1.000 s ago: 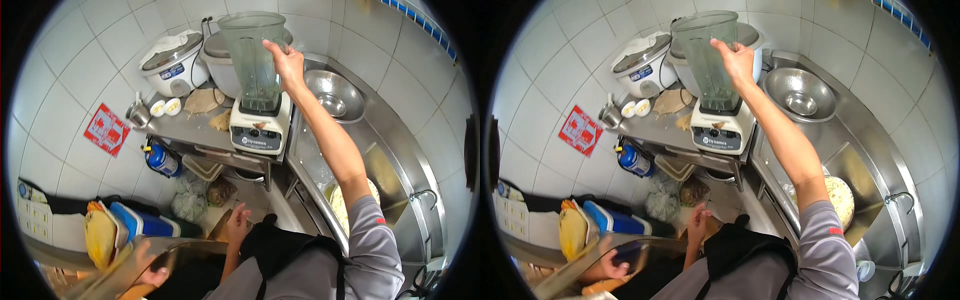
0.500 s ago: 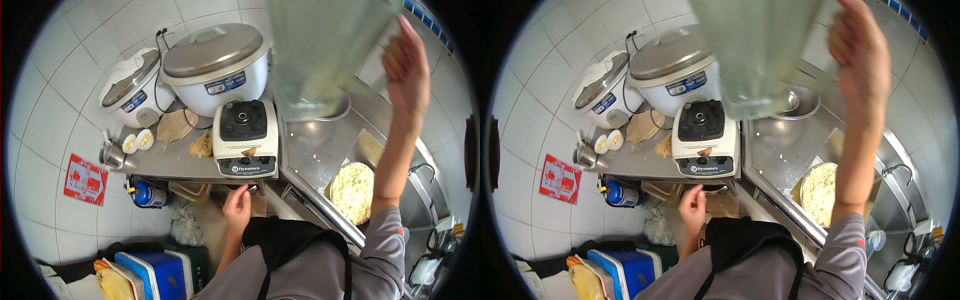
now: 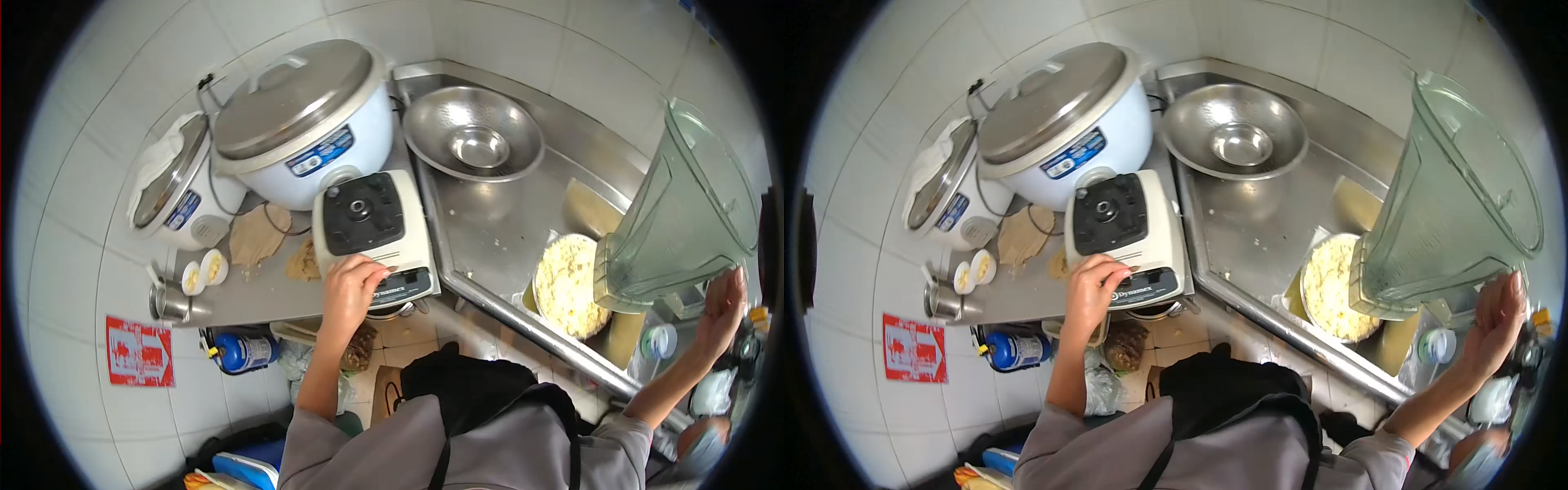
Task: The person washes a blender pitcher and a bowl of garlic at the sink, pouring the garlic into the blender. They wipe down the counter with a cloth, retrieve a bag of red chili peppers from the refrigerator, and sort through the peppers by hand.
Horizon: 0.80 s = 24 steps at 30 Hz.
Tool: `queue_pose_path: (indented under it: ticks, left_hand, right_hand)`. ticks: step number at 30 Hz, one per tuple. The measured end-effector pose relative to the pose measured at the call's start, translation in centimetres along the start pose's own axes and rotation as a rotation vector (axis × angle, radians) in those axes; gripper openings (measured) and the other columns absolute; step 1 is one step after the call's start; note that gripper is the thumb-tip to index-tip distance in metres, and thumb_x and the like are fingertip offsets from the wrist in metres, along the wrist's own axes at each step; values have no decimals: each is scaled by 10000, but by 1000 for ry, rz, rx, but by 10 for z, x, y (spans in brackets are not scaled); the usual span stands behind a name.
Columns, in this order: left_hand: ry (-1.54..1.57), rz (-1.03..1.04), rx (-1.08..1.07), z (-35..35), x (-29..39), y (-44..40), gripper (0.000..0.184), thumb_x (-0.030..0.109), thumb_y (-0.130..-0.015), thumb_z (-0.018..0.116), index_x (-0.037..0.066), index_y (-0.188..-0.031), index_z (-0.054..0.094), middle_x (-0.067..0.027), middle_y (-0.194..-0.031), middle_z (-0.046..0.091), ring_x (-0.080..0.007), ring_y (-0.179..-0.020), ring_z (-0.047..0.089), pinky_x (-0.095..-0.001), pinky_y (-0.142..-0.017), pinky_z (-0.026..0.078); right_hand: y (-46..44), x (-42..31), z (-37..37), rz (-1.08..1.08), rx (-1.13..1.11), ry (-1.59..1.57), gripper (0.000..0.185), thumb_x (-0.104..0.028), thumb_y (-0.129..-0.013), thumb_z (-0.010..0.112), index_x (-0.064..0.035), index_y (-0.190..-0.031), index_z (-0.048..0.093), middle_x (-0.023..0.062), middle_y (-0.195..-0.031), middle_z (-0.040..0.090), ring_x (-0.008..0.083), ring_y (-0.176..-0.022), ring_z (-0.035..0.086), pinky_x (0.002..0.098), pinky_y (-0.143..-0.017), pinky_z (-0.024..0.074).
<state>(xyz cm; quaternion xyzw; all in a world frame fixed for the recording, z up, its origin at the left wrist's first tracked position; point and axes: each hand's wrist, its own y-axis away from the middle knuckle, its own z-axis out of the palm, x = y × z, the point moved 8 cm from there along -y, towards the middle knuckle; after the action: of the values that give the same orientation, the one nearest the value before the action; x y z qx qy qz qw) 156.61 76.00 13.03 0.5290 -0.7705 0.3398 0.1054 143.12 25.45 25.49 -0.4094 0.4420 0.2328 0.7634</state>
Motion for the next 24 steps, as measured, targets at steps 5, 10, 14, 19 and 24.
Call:
queue_pose_path:
  ticks: [5, 10, 14, 19, 24]
  left_hand:
    - [276, -144, 35, 18, 33, -8, 103, 82, -687, 671, 25, -769, 643, -67, -743, 589, -205, -700, 542, -297, -669, 412]
    - [720, 8, -235, 126, 149, -24, 110, 8, -667, 688, -1, -756, 624, -68, -711, 594, -133, -637, 537, -242, -605, 424]
    - [955, 286, -485, 221, 276, -15, 116, 23, -666, 705, -6, -726, 611, -46, -687, 589, -90, -628, 524, -209, -574, 414]
    - [1027, 514, -578, 342, 421, 25, 156, 86, -661, 708, -12, -686, 590, -93, -634, 550, -165, -549, 510, -273, -513, 409]
    - [610, 684, -991, 551, 500, 109, 263, -10, -764, 491, 46, -1003, 585, -196, -936, 582, -351, -887, 554, -420, -764, 433]
  right_hand:
    - [36, -17, -93, 49, 233, 164, 251, -226, -862, 469, -81, -658, 461, -52, -483, 274, 33, -382, 191, 226, -365, 119]
    - [71, -63, -109, -108, 469, 549, 182, -201, -823, 548, -62, -708, 520, -70, -495, 321, 13, -382, 232, 197, -364, 129]
    - [83, -87, -152, -96, 598, 660, 149, -181, -784, 616, -83, -707, 533, -97, -499, 317, -10, -392, 204, 196, -369, 119]
    - [86, -91, -240, -37, 732, 725, 158, -208, -809, 584, -65, -755, 548, -101, -454, 289, -2, -359, 192, 194, -352, 111]
    - [43, -69, -335, 92, 676, 819, 163, -198, -714, 672, -80, -656, 576, -105, -469, 378, -9, -390, 270, 191, -370, 159]
